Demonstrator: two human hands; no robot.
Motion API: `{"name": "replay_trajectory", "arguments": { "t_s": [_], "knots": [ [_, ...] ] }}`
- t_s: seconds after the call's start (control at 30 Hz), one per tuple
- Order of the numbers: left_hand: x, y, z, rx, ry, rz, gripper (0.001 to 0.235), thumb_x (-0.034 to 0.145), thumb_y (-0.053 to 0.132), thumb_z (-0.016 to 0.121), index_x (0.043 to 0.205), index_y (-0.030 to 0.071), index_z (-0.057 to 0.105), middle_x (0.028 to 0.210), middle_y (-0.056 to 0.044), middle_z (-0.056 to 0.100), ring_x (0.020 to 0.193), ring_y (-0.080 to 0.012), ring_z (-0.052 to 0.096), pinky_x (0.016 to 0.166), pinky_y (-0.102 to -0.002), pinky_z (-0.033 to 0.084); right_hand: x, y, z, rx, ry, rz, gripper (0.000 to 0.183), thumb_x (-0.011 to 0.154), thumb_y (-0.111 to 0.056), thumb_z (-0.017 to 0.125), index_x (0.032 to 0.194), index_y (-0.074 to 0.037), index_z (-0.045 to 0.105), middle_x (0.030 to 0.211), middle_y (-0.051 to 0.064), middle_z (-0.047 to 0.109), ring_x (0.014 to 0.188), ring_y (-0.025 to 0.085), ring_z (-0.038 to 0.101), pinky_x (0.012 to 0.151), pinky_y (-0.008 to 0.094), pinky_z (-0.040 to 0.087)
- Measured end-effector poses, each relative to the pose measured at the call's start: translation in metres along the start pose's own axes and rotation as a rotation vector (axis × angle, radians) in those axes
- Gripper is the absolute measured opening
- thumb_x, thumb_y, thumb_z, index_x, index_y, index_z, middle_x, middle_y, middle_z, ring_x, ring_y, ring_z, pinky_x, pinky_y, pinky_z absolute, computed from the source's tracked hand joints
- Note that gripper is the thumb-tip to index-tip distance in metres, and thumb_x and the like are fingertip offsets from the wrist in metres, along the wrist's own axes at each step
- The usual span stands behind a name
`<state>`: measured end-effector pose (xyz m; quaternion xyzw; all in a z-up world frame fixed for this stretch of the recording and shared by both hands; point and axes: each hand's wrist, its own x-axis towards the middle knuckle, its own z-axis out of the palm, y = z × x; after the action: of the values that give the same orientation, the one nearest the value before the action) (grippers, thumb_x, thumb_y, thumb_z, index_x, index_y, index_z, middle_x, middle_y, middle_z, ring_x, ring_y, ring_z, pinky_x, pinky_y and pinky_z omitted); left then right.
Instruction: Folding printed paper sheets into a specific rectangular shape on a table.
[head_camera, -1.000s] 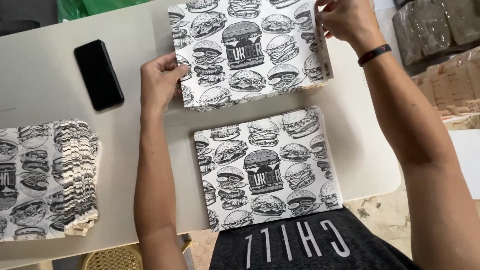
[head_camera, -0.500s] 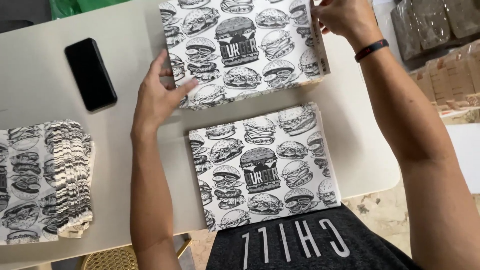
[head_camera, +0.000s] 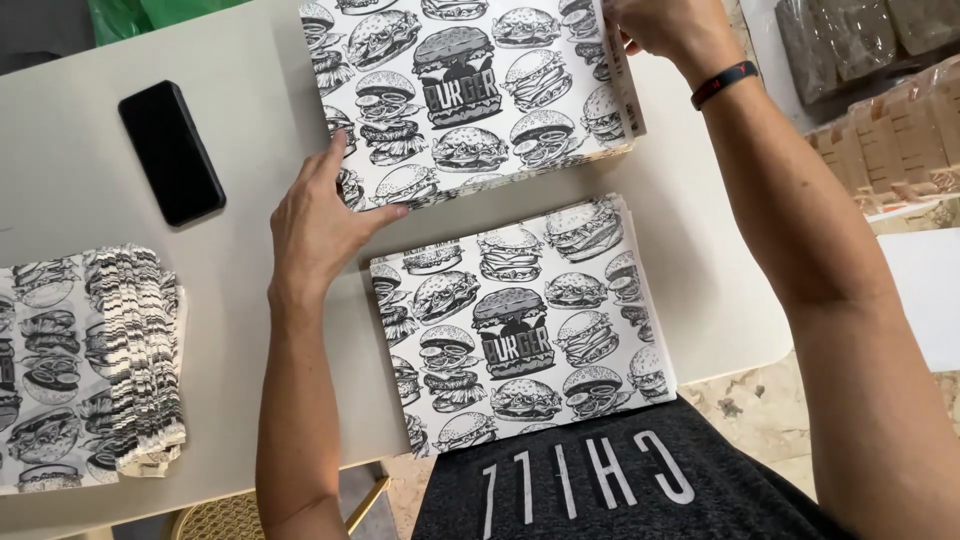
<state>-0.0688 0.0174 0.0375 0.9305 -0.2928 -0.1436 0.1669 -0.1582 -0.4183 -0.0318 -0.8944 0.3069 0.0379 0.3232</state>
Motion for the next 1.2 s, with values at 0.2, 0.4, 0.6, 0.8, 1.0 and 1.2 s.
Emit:
{"name": "replay_trajectory", "arguments": {
  "t_s": [0.2, 0.4, 0.6, 0.8, 1.0, 1.2],
  "knots": [
    [0.001, 0.0, 0.0, 0.034, 0.01, -0.017, 0.108, 0.074, 0.06, 0.086, 0.157, 0.011, 0.039, 0.152, -0.014, 0.052, 0.133, -0.0375, 0.052, 0.1, -0.053, 0.044, -0.03, -0.029, -0.009, 0.134, 0.104, -0.002, 0.001, 0.086, -0.014, 0.067, 0.087, -0.014, 0.067, 0.085, -0.004, 0.07, 0.069, 0.01, 0.071, 0.051, 0.024, 0.054],
    [0.004, -0.005, 0.0, 0.073, 0.033, 0.033, 0.106, 0.072, 0.061, 0.088, 0.155, 0.012, 0.044, 0.145, -0.015, 0.06, 0.125, -0.04, 0.058, 0.092, -0.056, 0.049, 0.0, -0.002, 0.0, -0.006, 0.025, 0.016, 0.021, 0.09, -0.008, 0.047, 0.081, -0.013, 0.065, 0.082, 0.001, 0.073, 0.074, 0.013, 0.074, 0.049, 0.026, 0.048],
    [0.003, -0.003, -0.009, -0.056, -0.041, 0.076, 0.102, 0.07, 0.056, 0.088, 0.154, 0.016, 0.048, 0.156, -0.019, 0.046, 0.14, -0.0352, 0.045, 0.108, -0.051, 0.038, -0.032, -0.018, -0.014, -0.049, 0.045, -0.007, 0.018, 0.099, -0.027, 0.054, 0.086, -0.017, 0.06, 0.082, 0.0, 0.069, 0.071, 0.012, 0.068, 0.049, 0.032, 0.045],
    [-0.001, 0.006, -0.022, -0.2, -0.103, 0.01, 0.089, 0.075, 0.036, 0.089, 0.152, 0.017, 0.049, 0.158, -0.02, 0.041, 0.144, -0.0369, 0.04, 0.112, -0.056, 0.034, -0.136, -0.033, -0.033, 0.025, 0.256, -0.755, 0.034, 0.112, -0.015, 0.071, 0.129, 0.014, 0.067, 0.123, 0.029, 0.067, 0.088, 0.036, 0.066, 0.073, 0.039, 0.059],
    [-0.003, 0.012, -0.027, -0.217, -0.131, -0.042, 0.085, 0.077, 0.034, 0.086, 0.153, 0.021, 0.049, 0.16, -0.016, 0.039, 0.146, -0.0353, 0.036, 0.113, -0.057, 0.032, -0.168, 0.003, -0.019, -0.197, 0.266, -0.895, 0.054, 0.09, -0.029, 0.086, 0.126, 0.002, 0.06, 0.137, 0.029, 0.058, 0.117, 0.047, 0.059, 0.093, 0.059, 0.054],
    [-0.003, 0.013, -0.025, -0.201, -0.136, -0.06, 0.085, 0.078, 0.037, 0.085, 0.153, 0.023, 0.048, 0.162, -0.015, 0.036, 0.146, -0.035, 0.036, 0.112, -0.056, 0.033, -0.174, -0.005, -0.015, -0.177, 0.292, -0.937, 0.049, 0.097, -0.023, 0.081, 0.131, 0.006, 0.061, 0.127, 0.027, 0.063, 0.114, 0.043, 0.064, 0.095, 0.052, 0.057]
  ]
}}
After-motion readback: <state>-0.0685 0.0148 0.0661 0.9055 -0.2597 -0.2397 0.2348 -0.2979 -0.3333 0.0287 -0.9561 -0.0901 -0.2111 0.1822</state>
